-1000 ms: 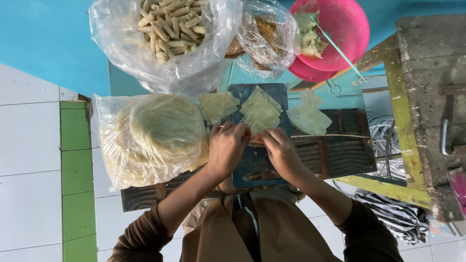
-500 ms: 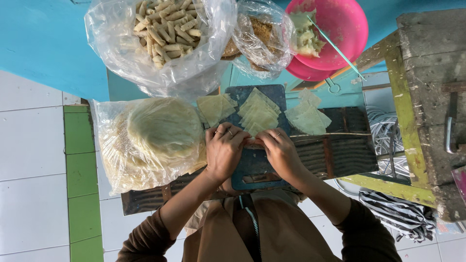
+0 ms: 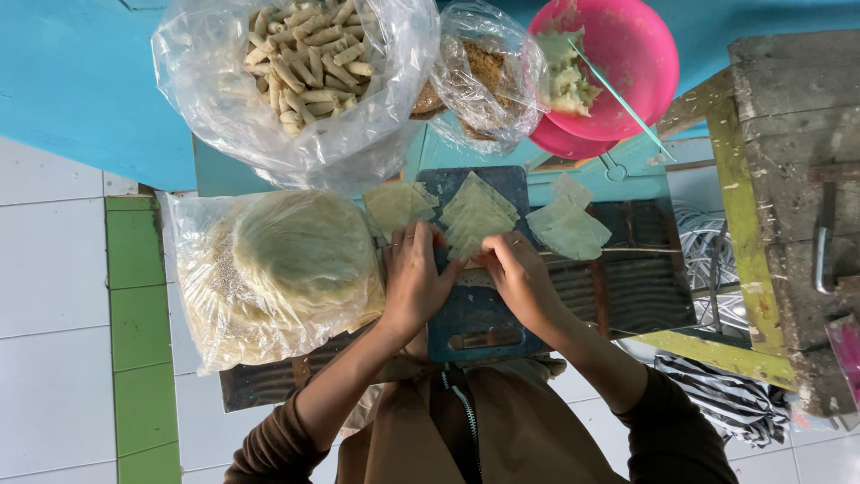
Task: The person takes thin pastry wrappers from a plastic-covered stack, spoons brown filling from a bag onto a wrapper, folds the wrapper over the filling and rolls it up, and places the finished roll into a large plastic bag holding other completed rolls. They repeat this cycle continuously, occasionally using a plastic spatula to scoop filling from a pink bowl.
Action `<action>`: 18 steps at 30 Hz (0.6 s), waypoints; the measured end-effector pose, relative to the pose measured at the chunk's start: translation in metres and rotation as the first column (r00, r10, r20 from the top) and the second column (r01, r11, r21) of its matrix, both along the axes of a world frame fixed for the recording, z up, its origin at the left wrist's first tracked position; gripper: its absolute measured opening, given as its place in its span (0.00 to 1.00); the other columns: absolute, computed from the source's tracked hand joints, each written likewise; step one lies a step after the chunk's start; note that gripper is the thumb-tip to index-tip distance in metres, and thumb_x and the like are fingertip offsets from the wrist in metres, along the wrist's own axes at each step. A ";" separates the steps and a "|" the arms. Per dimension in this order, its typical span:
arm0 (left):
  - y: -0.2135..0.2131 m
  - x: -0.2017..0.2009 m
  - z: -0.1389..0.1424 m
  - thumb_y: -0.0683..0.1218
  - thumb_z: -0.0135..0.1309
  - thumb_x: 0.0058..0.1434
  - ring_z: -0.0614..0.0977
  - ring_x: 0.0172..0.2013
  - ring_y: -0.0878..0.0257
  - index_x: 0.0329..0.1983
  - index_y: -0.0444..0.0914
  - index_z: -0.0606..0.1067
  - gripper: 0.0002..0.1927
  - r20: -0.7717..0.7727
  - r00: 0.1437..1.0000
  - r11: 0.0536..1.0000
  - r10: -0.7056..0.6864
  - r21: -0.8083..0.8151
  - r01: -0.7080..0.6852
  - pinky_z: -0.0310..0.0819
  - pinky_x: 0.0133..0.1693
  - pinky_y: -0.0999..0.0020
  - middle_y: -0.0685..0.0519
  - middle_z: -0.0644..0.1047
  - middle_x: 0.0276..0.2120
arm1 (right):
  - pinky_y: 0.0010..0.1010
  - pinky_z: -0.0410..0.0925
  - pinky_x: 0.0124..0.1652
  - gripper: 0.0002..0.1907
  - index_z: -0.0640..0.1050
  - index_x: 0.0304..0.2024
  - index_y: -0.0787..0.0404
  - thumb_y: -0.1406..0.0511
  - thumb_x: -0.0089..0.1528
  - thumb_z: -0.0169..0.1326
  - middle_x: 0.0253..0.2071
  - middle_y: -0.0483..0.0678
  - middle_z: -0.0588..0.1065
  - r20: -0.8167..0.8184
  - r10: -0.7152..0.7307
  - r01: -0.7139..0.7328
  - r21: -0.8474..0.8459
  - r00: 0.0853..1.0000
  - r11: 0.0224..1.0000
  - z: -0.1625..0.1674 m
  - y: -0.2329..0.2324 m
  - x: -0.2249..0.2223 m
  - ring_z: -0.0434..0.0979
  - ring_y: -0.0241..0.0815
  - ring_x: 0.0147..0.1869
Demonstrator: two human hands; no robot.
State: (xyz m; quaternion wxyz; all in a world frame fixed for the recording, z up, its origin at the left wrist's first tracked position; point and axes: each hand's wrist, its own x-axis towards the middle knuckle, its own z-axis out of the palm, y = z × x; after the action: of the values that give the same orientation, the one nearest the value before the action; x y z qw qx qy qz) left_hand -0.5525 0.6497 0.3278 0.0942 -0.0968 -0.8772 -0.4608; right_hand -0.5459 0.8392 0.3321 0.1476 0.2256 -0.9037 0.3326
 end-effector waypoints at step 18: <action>-0.005 0.016 0.006 0.45 0.63 0.57 0.78 0.44 0.58 0.38 0.44 0.80 0.06 -0.287 0.952 0.985 -0.107 -0.160 0.062 0.66 0.48 0.58 0.60 0.81 0.39 | 0.38 0.72 0.56 0.23 0.78 0.54 0.70 0.79 0.55 0.57 0.53 0.53 0.74 -0.061 0.162 -0.138 0.284 0.985 0.949 0.025 0.011 0.019 0.75 0.50 0.57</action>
State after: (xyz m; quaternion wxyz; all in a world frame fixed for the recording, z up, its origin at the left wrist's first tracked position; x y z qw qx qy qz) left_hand -0.5367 0.6444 0.3341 0.1964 -0.2088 -0.8804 -0.3779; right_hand -0.5266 0.8505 0.3569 0.1264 0.3260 -0.9147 0.2028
